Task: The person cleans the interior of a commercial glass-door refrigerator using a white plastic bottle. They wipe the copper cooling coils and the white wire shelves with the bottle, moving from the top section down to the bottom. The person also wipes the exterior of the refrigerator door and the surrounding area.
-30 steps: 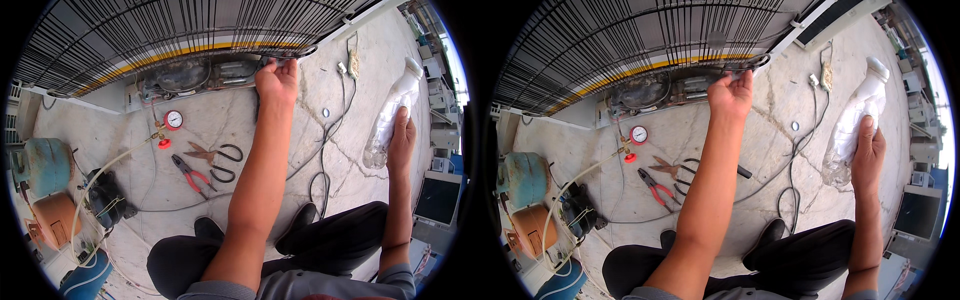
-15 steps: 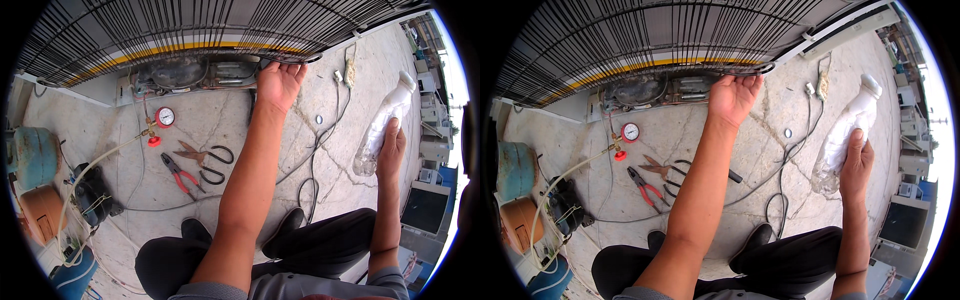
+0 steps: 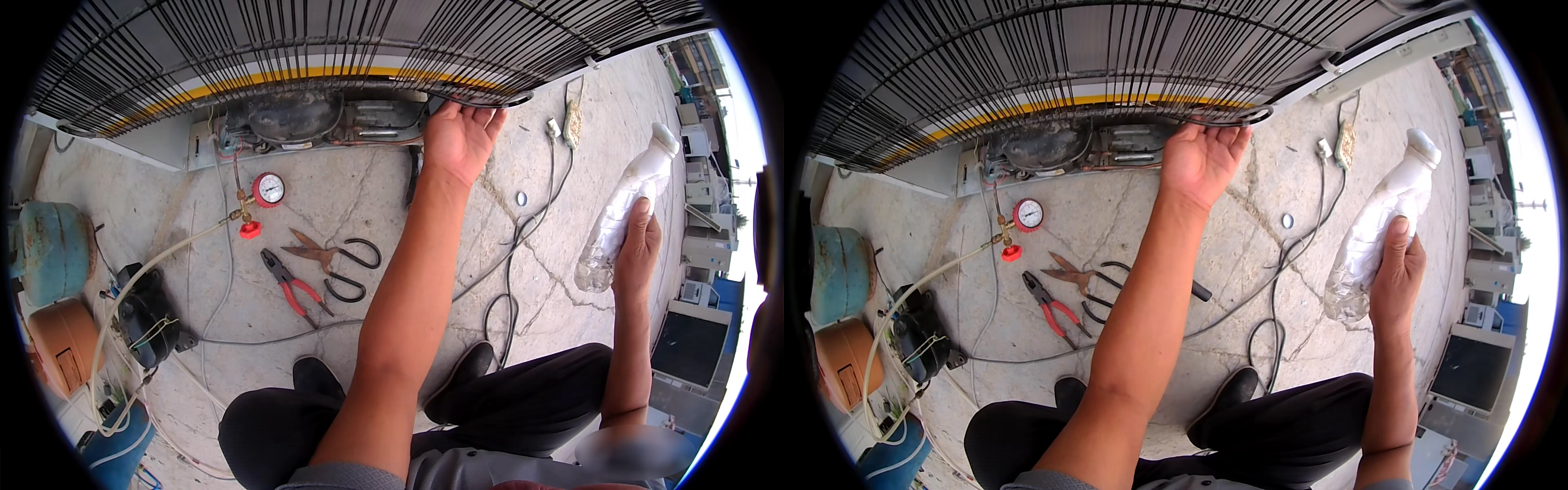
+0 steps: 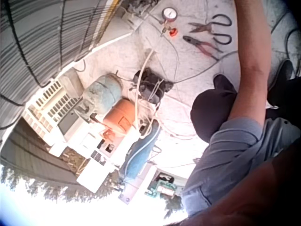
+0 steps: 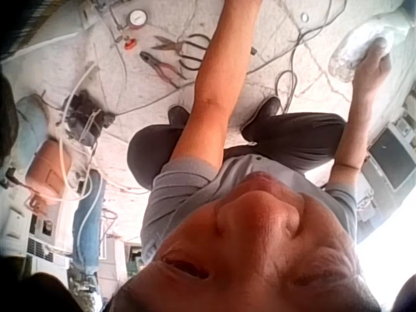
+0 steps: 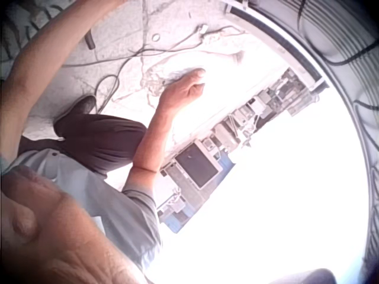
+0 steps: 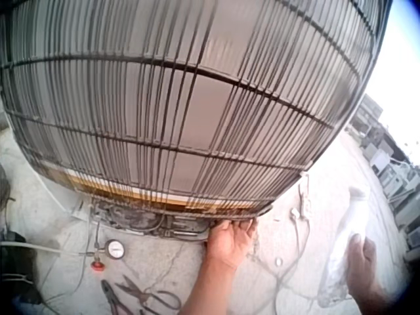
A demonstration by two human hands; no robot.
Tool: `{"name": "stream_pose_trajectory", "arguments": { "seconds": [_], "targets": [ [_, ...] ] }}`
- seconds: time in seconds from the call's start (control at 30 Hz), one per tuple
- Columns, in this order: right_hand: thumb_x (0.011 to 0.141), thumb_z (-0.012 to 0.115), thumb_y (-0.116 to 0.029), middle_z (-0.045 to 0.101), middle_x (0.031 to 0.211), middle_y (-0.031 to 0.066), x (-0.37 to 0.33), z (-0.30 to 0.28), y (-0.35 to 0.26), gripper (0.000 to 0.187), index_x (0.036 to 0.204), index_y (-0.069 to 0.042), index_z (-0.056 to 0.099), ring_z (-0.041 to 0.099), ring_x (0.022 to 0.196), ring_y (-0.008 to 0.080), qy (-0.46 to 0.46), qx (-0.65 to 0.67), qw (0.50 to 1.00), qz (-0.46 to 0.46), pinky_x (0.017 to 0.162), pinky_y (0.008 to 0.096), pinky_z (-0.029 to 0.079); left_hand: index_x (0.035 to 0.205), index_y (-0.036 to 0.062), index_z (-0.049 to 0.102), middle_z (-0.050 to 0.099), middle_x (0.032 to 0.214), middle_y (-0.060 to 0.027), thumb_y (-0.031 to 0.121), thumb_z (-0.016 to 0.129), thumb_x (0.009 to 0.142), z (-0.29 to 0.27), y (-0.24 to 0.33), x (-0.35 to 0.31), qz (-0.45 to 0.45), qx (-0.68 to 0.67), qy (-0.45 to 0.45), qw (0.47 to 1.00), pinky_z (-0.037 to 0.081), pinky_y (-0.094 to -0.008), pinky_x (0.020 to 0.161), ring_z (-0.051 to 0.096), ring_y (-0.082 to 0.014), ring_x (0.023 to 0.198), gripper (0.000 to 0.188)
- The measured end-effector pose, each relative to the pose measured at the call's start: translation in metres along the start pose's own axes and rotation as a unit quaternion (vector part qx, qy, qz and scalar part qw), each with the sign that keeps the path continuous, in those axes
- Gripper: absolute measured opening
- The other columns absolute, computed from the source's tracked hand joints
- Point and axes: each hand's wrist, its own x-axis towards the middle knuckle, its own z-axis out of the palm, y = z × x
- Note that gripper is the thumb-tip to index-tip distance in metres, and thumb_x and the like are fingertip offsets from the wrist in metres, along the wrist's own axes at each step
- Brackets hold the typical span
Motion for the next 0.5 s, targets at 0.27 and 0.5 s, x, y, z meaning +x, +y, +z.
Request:
{"name": "stream_pose_trajectory", "arguments": {
  "seconds": [0.27,0.5],
  "targets": [
    [0.108,0.041,-0.046,0.059,0.088,-0.0002,0.000,-0.009,0.007,0.052,0.114,0.001,0.063,0.051,0.080,0.0051,-0.030,-0.017,0.999,0.015,0.068,0.0226,0.042,0.120,0.0031,0.057,0.061,0.122,-0.0100,0.025,0.043,0.106,0.003,-0.003,0.001,0.008,0.001,0.019,1.000,0.053,-0.0447,0.096,0.060,-0.0258,0.109,0.029],
    [0.107,0.045,-0.044,0.058,0.080,-0.0032,-0.002,-0.003,0.000,0.048,0.102,-0.001,0.064,0.050,0.071,0.0029,0.006,-0.002,1.000,-0.001,0.061,0.0209,0.040,0.113,0.0055,0.055,0.060,0.119,-0.0094,0.024,0.041,0.106,0.010,-0.003,0.000,0.018,0.021,0.036,0.999,0.052,-0.0447,0.096,0.059,-0.0258,0.106,0.024]
  ]
}}
